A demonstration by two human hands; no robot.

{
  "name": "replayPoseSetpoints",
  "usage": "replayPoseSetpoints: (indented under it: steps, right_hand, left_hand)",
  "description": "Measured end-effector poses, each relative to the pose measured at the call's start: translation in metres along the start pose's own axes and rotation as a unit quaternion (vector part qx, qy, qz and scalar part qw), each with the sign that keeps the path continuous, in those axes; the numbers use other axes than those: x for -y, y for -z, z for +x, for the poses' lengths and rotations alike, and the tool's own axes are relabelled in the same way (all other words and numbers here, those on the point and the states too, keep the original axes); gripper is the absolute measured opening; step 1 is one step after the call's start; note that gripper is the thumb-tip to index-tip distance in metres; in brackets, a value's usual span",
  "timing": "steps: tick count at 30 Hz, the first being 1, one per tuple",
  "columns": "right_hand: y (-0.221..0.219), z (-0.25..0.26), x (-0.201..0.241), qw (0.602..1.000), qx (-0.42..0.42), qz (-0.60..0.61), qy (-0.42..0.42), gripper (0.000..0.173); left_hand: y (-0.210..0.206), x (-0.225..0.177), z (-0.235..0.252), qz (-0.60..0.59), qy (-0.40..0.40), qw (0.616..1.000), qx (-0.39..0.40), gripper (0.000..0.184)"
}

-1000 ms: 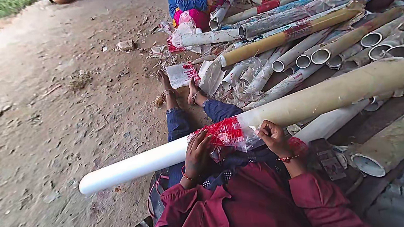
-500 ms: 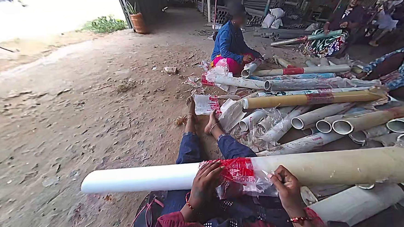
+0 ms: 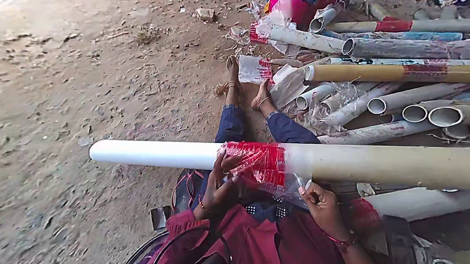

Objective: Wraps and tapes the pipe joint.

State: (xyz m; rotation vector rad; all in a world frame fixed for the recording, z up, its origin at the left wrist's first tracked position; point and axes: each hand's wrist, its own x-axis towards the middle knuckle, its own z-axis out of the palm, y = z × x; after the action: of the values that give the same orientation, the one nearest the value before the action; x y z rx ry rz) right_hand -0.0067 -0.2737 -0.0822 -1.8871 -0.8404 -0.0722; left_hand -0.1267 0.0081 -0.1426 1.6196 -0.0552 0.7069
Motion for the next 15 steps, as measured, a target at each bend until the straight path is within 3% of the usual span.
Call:
replayPoseSetpoints:
  steps: [1,3,5,9,12,15]
  right_hand:
    - [0.007,-0.003,0.005,0.999,0.022,-0.042,-0.018,0.028]
    - [0.019,-0.002,0.016,0.989,0.075,-0.117,-0.058,0.029]
    - [0.025,0.006,0.024,0.971,0.138,-0.179,-0.08,0.028]
    - [0.018,0.019,0.032,0.936,0.212,-0.282,-0.018,0.02]
    - [0.016,0.025,0.032,0.926,0.225,-0.303,-0.008,0.02]
    - [0.027,0.038,0.039,0.929,0.24,-0.264,-0.102,0.024]
  left_hand:
    - [0.003,-0.008,-0.003,-0.051,0.035,0.998,0.002,0.085]
    - [0.004,-0.02,-0.006,-0.018,0.081,0.996,-0.028,0.09]
    - [-0.001,-0.03,0.002,0.142,0.066,0.987,-0.023,0.083]
    - [-0.04,-0.041,0.031,0.374,0.019,0.926,0.054,0.084]
    - [-0.062,-0.034,0.044,0.446,0.06,0.886,0.115,0.063]
    - [-0.068,-0.022,0.04,0.45,0.0,0.892,0.042,0.037]
